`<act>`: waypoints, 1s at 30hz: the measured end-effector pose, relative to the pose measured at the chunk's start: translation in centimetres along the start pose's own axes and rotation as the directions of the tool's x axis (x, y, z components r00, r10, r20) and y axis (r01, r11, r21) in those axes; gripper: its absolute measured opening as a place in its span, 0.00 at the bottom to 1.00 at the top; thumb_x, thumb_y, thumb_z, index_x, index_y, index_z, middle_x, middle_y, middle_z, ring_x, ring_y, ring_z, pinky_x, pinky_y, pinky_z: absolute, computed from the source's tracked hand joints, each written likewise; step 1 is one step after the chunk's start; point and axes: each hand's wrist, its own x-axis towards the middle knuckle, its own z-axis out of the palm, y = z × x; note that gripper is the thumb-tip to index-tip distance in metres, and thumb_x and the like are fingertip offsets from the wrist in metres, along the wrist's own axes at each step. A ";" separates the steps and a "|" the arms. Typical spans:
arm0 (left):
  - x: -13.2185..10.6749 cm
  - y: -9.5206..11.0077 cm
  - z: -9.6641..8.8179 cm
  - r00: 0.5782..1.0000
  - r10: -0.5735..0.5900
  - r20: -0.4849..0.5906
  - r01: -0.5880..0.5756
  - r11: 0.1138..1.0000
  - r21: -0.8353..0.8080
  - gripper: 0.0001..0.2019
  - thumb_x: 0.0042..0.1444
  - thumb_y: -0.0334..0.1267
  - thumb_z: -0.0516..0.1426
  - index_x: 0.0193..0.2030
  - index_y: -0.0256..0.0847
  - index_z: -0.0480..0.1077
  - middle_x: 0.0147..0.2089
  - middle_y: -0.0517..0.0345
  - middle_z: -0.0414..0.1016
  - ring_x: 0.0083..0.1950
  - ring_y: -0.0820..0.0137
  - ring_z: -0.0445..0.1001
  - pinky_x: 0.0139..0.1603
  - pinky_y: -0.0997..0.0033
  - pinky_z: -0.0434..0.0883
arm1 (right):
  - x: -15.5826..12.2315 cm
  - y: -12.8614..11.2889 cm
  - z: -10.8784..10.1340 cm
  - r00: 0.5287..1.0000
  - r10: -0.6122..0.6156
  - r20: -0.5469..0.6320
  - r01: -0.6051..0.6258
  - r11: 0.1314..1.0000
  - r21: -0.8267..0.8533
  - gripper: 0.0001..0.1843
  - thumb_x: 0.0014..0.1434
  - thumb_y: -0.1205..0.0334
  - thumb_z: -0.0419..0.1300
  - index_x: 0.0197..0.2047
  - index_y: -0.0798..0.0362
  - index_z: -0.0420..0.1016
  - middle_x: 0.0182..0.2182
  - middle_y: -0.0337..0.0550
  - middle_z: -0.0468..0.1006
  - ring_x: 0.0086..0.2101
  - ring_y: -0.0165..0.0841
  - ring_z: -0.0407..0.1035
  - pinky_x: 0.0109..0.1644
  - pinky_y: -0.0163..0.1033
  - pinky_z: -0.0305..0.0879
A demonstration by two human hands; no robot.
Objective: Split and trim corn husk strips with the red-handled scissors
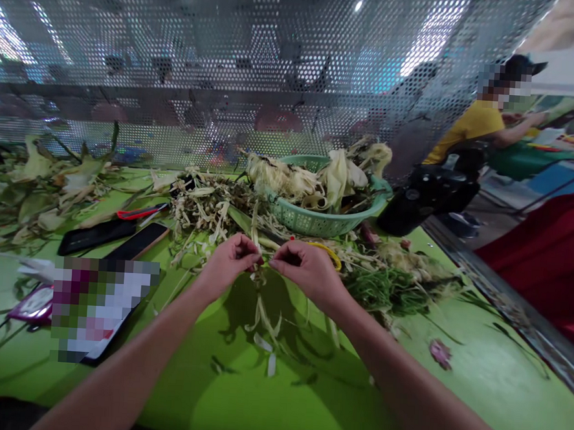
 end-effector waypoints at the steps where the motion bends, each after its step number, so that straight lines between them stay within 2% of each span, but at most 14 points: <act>1: 0.0 -0.1 0.0 1.000 0.003 -0.008 -0.003 1.000 0.001 0.08 0.48 0.31 0.60 0.32 0.38 0.64 0.28 0.62 0.68 0.29 0.75 0.68 0.33 0.72 0.67 | -0.2 -0.1 0.1 1.000 -0.024 -0.006 0.024 1.000 -0.019 0.11 0.53 0.55 0.62 0.28 0.54 0.74 0.23 0.39 0.72 0.26 0.30 0.63 0.29 0.34 0.57; 8: -0.1 -0.4 0.5 1.000 0.002 0.023 -0.003 0.997 0.073 0.06 0.46 0.25 0.58 0.30 0.37 0.66 0.28 0.61 0.70 0.29 0.76 0.69 0.32 0.74 0.67 | -0.5 -0.4 0.8 0.993 -0.106 -0.050 0.099 0.985 -0.139 0.08 0.56 0.58 0.60 0.30 0.52 0.73 0.25 0.38 0.74 0.27 0.30 0.64 0.31 0.35 0.58; 17: -0.1 -0.8 1.0 0.998 0.040 0.040 -0.046 0.987 0.157 0.04 0.46 0.31 0.60 0.31 0.37 0.70 0.30 0.58 0.73 0.31 0.73 0.70 0.35 0.72 0.67 | -0.6 -0.3 1.3 0.991 -0.115 -0.072 0.104 0.985 -0.138 0.05 0.56 0.61 0.59 0.31 0.52 0.73 0.25 0.38 0.74 0.27 0.31 0.66 0.32 0.35 0.59; 22: -0.3 -0.6 1.0 0.997 0.069 0.031 -0.075 0.970 0.230 0.03 0.46 0.31 0.59 0.30 0.37 0.71 0.29 0.58 0.73 0.30 0.73 0.69 0.33 0.72 0.65 | -0.8 -0.8 1.1 0.981 -0.173 -0.084 0.155 0.970 -0.186 0.06 0.57 0.60 0.59 0.30 0.51 0.74 0.27 0.40 0.76 0.28 0.32 0.67 0.34 0.37 0.60; 27: -0.3 -0.5 0.9 0.996 0.014 0.088 -0.021 0.997 0.077 0.03 0.47 0.28 0.58 0.31 0.37 0.69 0.30 0.57 0.74 0.32 0.72 0.71 0.36 0.72 0.67 | -0.5 -1.0 0.1 0.971 -0.200 -0.132 0.174 0.967 -0.184 0.08 0.58 0.60 0.58 0.38 0.49 0.77 0.33 0.43 0.79 0.32 0.35 0.70 0.37 0.39 0.63; 30: -0.3 -0.4 0.7 0.996 -0.002 0.090 0.000 1.000 0.024 0.04 0.47 0.28 0.58 0.31 0.37 0.68 0.30 0.57 0.73 0.33 0.72 0.71 0.38 0.71 0.67 | -0.3 -0.6 -0.1 0.971 -0.227 -0.072 0.204 0.951 -0.233 0.09 0.58 0.63 0.58 0.40 0.48 0.79 0.34 0.43 0.79 0.33 0.35 0.71 0.38 0.39 0.64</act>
